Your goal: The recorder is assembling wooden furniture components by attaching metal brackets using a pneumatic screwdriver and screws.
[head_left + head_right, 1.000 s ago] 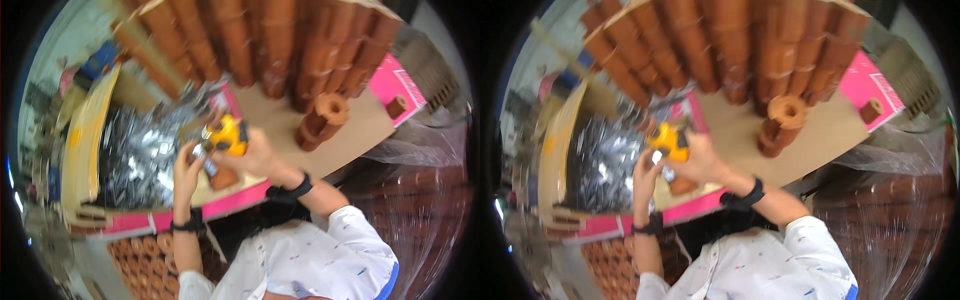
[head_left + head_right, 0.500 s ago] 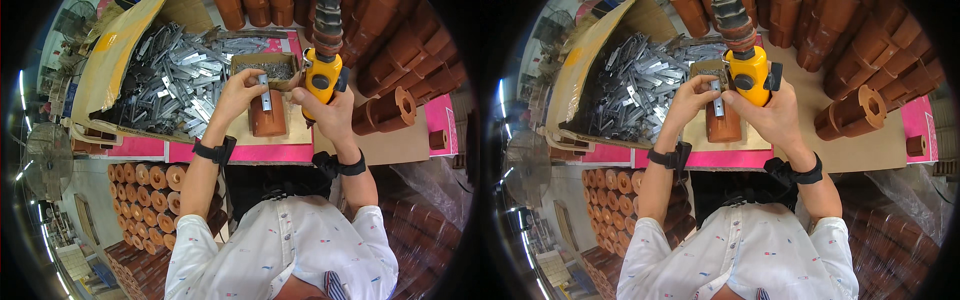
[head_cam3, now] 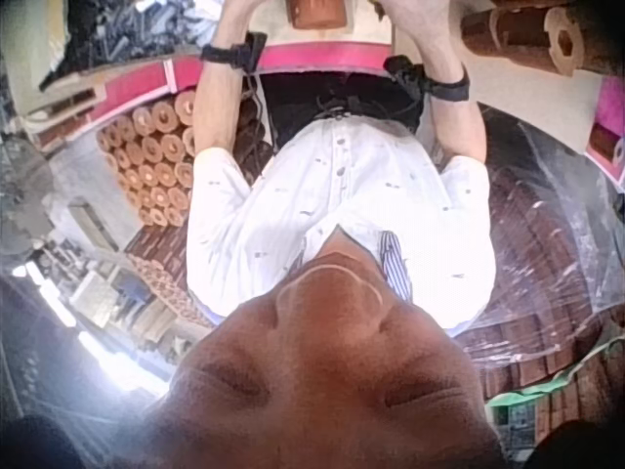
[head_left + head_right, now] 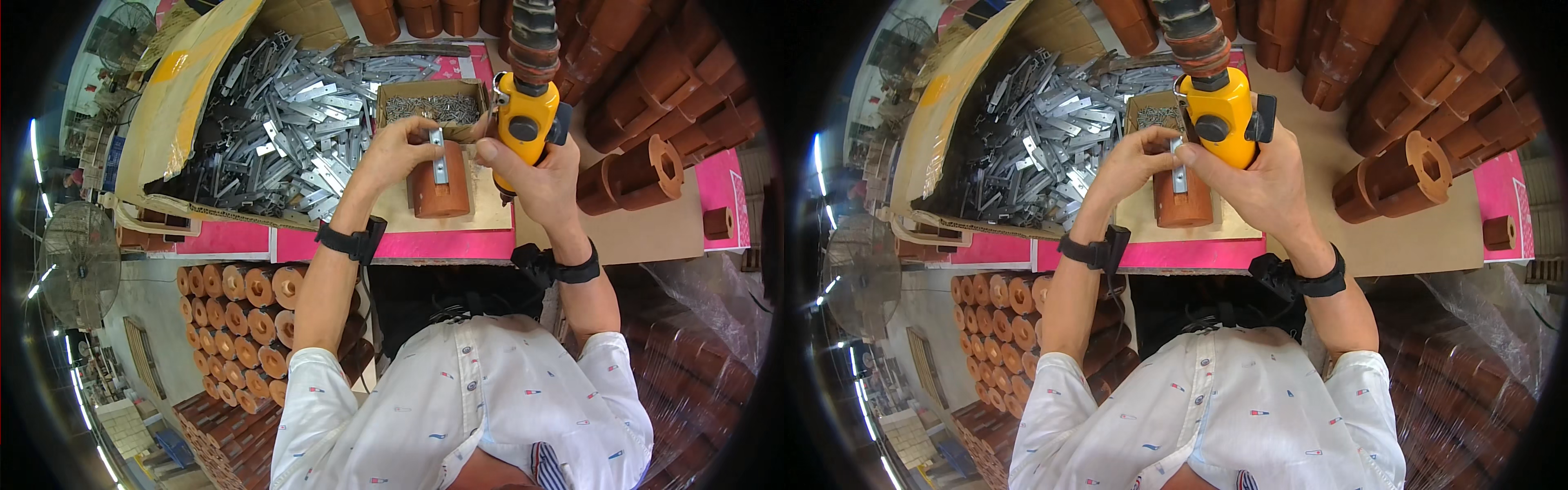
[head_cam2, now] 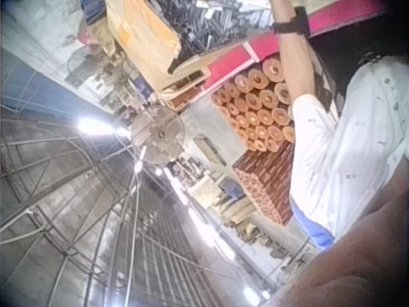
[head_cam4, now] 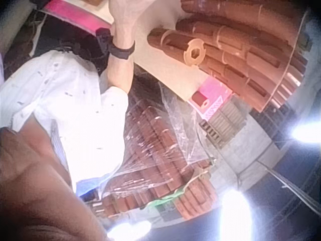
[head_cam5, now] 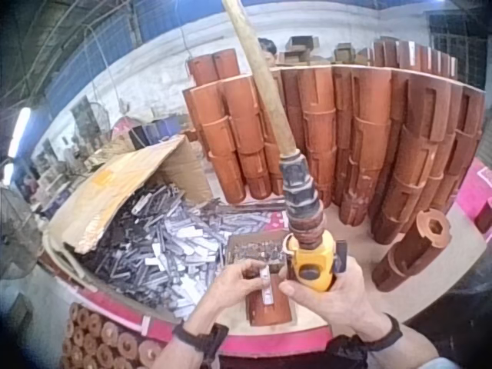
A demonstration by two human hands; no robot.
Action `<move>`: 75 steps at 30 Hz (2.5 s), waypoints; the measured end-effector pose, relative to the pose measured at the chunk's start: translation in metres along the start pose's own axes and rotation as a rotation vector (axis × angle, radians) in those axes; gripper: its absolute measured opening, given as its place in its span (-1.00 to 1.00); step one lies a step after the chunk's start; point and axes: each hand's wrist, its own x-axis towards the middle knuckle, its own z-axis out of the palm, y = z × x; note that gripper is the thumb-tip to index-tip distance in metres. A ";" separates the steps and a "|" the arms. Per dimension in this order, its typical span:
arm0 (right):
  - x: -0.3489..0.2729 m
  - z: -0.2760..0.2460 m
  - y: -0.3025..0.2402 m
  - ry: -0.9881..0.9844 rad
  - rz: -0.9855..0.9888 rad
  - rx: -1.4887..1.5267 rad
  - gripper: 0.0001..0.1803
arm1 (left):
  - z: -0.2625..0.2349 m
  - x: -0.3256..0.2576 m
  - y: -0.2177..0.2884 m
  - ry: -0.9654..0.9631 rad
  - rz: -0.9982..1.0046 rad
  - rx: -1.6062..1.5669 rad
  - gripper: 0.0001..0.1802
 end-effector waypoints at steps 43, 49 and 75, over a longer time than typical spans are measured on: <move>0.009 -0.001 -0.004 0.097 -0.008 -0.107 -0.80 | 0.008 0.039 -0.010 0.524 0.519 0.098 -0.82; 0.033 0.016 -0.010 0.035 -0.104 -0.038 -0.81 | 0.018 -0.034 0.000 0.374 0.322 -0.144 -0.78; 0.058 0.050 -0.009 0.051 -0.281 0.047 -0.85 | 0.036 -0.056 0.009 0.334 0.153 -0.164 -0.62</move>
